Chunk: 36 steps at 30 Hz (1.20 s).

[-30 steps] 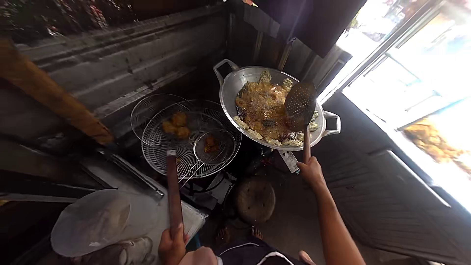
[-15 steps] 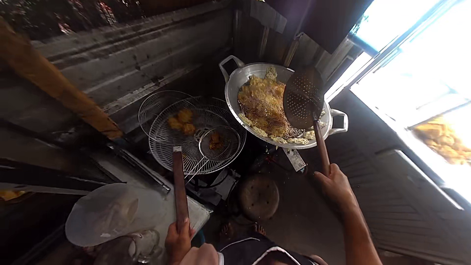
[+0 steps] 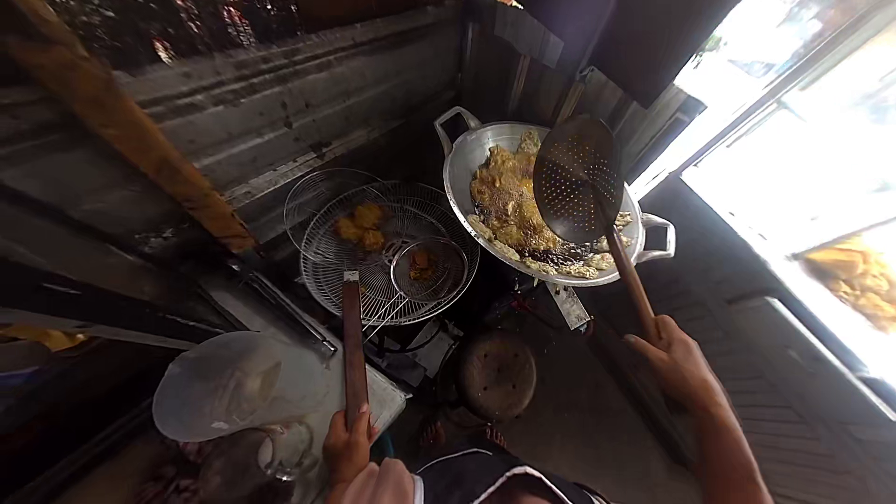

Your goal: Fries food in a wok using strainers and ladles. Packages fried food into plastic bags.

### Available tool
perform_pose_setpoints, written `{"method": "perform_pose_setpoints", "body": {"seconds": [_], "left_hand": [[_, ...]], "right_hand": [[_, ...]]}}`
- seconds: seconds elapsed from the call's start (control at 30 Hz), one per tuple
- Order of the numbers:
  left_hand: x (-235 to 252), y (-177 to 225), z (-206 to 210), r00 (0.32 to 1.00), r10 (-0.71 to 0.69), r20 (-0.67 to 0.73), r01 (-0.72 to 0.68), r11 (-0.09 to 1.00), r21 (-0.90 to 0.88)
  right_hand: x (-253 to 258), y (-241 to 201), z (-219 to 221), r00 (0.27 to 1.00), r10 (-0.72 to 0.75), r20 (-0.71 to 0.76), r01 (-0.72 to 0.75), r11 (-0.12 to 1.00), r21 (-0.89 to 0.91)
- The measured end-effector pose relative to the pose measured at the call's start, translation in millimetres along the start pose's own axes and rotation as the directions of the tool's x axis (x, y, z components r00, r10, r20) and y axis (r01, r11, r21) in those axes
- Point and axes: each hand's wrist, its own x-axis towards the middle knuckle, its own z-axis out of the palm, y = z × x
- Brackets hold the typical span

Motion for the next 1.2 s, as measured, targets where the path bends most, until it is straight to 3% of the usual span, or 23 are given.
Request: {"method": "perform_pose_setpoints", "body": {"seconds": [0.2, 0.33, 0.57, 0.8, 1.03, 1.2], "left_hand": [[3, -6, -1, 1.000, 0.019, 0.004, -0.019, 1.000, -0.007], [2, -4, -1, 1.000, 0.020, 0.015, -0.019, 1.000, -0.025], [4, -8, -4, 0.998, 0.062, 0.025, -0.060, 0.997, -0.056], [4, -8, -5, 0.998, 0.052, 0.026, -0.050, 0.998, -0.047], [7, -11, -5, 0.998, 0.061, 0.028, -0.059, 0.996, -0.072], [5, -7, -5, 0.998, 0.041, 0.043, -0.038, 0.998, -0.059]], "right_hand": [[19, 5, 34, 0.989, 0.120, 0.084, -0.098, 0.968, -0.232], [42, 9, 49, 0.993, 0.118, 0.033, -0.110, 0.977, -0.184], [24, -28, 42, 0.999, 0.034, -0.023, -0.036, 0.993, -0.113], [65, -50, 74, 0.990, 0.110, 0.086, -0.089, 0.971, -0.221], [66, -42, 40, 0.998, 0.044, -0.055, -0.048, 0.996, -0.074], [108, -83, 17, 0.998, 0.006, -0.068, -0.030, 0.930, -0.367]]}}
